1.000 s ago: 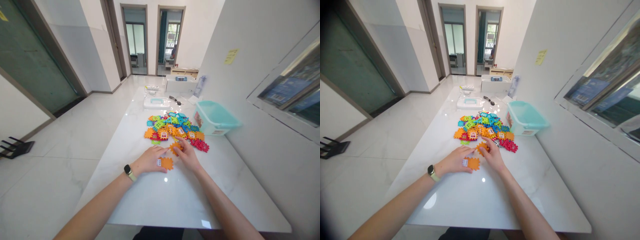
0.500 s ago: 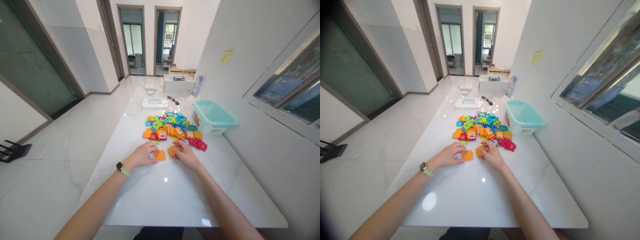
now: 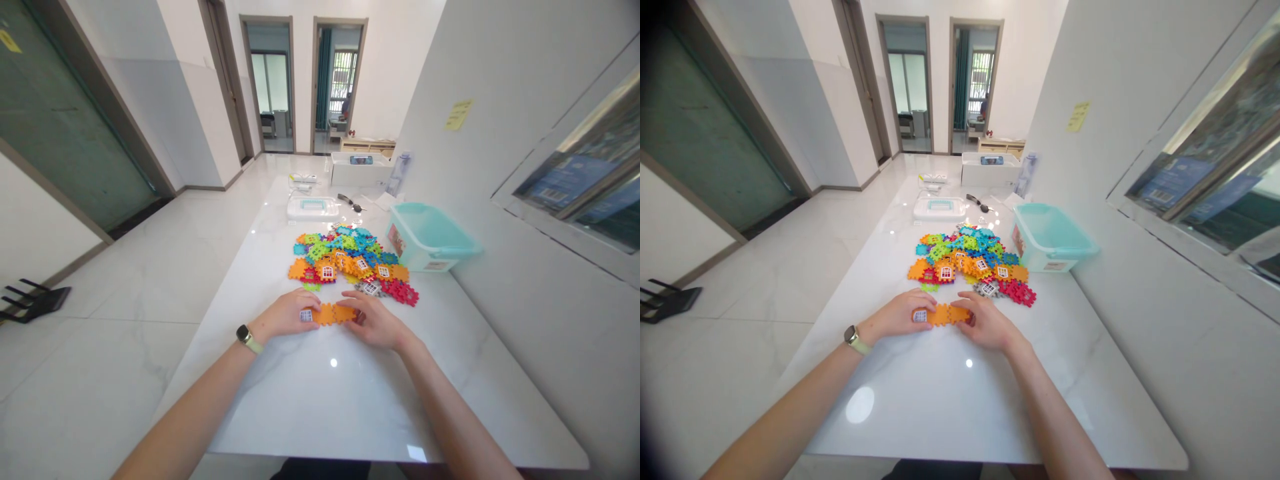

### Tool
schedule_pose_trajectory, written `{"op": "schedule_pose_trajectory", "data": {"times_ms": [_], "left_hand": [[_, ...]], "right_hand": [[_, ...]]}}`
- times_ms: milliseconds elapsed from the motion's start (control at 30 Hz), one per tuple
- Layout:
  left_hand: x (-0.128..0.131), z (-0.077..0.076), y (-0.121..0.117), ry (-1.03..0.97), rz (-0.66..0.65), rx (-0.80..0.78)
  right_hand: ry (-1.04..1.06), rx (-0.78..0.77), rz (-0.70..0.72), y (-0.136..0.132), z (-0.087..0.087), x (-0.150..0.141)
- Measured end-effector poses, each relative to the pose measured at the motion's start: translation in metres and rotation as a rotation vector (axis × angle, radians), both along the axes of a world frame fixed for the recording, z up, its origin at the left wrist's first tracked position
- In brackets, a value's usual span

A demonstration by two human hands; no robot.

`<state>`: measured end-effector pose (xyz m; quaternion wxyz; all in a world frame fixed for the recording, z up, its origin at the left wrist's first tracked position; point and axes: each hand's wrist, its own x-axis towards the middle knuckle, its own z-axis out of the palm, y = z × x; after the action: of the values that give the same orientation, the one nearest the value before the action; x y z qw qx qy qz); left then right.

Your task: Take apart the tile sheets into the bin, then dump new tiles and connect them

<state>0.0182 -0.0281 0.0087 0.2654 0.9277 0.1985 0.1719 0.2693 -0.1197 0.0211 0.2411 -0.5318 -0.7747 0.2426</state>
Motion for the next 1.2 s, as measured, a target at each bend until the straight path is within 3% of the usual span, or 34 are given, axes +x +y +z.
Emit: {"op": "schedule_pose_trajectory", "data": {"times_ms": [233,533,900,1200], "left_hand": [[0.001,-0.002,0.003,-0.026,-0.006,-0.029],[0.001,0.0,0.0,0.032,0.067,-0.037],[0.003,0.0,-0.001,0.048,0.113,-0.038],[0.008,-0.003,-0.006,-0.002,0.015,-0.046]], "right_hand": [[-0.001,0.028,0.056,0.001,0.002,-0.007],[0.085,-0.062,0.008,0.004,-0.002,-0.006],[-0.009,-0.105,-0.016,0.003,0.001,-0.009],[-0.132,-0.01,0.022,0.001,-0.002,-0.024]]}}
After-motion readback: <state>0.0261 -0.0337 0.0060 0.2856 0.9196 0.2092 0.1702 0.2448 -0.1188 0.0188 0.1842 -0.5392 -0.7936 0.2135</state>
